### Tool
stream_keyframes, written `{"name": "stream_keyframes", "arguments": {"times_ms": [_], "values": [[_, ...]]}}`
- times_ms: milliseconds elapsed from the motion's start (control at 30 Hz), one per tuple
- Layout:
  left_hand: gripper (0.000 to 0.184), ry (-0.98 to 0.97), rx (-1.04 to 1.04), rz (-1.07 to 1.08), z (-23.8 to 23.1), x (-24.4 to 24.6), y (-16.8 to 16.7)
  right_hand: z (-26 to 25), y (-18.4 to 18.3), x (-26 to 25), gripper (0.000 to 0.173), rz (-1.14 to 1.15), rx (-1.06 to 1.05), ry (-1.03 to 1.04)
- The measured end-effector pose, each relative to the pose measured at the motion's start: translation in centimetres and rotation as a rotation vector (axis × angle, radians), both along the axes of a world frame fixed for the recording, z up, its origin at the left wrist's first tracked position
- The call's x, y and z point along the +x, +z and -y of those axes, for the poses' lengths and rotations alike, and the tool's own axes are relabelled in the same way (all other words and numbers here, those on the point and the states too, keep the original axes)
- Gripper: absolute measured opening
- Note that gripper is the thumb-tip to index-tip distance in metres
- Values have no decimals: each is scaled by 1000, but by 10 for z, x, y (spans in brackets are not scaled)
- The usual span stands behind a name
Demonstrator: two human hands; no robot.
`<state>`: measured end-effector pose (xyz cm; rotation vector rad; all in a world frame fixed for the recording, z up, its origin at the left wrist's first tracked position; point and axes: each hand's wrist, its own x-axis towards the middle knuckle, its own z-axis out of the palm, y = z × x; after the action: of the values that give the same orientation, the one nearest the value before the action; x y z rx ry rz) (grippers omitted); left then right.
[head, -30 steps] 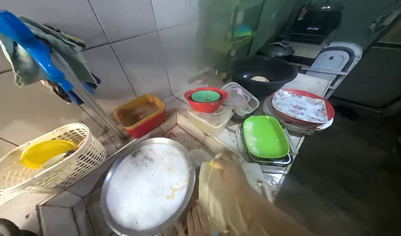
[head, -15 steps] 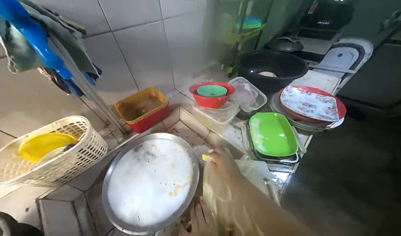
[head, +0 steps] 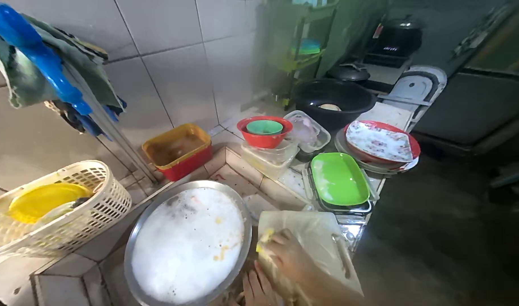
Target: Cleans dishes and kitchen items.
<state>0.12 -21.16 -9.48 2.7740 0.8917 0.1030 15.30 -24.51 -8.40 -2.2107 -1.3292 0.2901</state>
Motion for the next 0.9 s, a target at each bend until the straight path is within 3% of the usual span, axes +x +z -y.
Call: {"name": "stream_keyframes", "arguments": {"times_ms": [67, 133, 200, 333, 400, 467, 567, 633, 667, 733, 833, 900], "values": [[102, 1, -14, -5, -1, -1, -2, -16, 4, 31, 27, -21, -106, 9], [95, 24, 41, 12, 1, 2, -6, -43, 5, 59, 25, 19, -139, -112], [99, 32, 107, 16, 2, 1, -11, -48, 2, 49, 25, 15, -122, -176], [103, -8, 193, 82, 1, -2, -19, 7, -4, -14, 21, 1, 90, 46], [101, -19, 121, 59, -1, -2, -13, 14, 2, 0, 21, -26, 66, 136], [102, -17, 60, 23, -2, -5, -13, 9, 8, 31, 25, -49, -89, 11], [102, 11, -59, -58, -2, -1, -1, -26, 2, 54, 27, -67, -95, -373], [107, -9, 115, -6, -3, -3, -19, -57, 1, 34, 26, -107, -60, -361], [107, -2, 101, -22, -1, -4, -18, -62, 4, 26, 26, -116, -87, -279], [102, 9, 13, -101, 2, -1, -1, -42, 9, 28, 26, -67, -83, -235], [101, 2, -104, -185, 0, 5, 17, 25, 25, 54, 36, -91, -214, -557], [100, -10, -93, -177, -1, 6, 17, 28, 10, 60, 31, -80, -108, -749]]}}
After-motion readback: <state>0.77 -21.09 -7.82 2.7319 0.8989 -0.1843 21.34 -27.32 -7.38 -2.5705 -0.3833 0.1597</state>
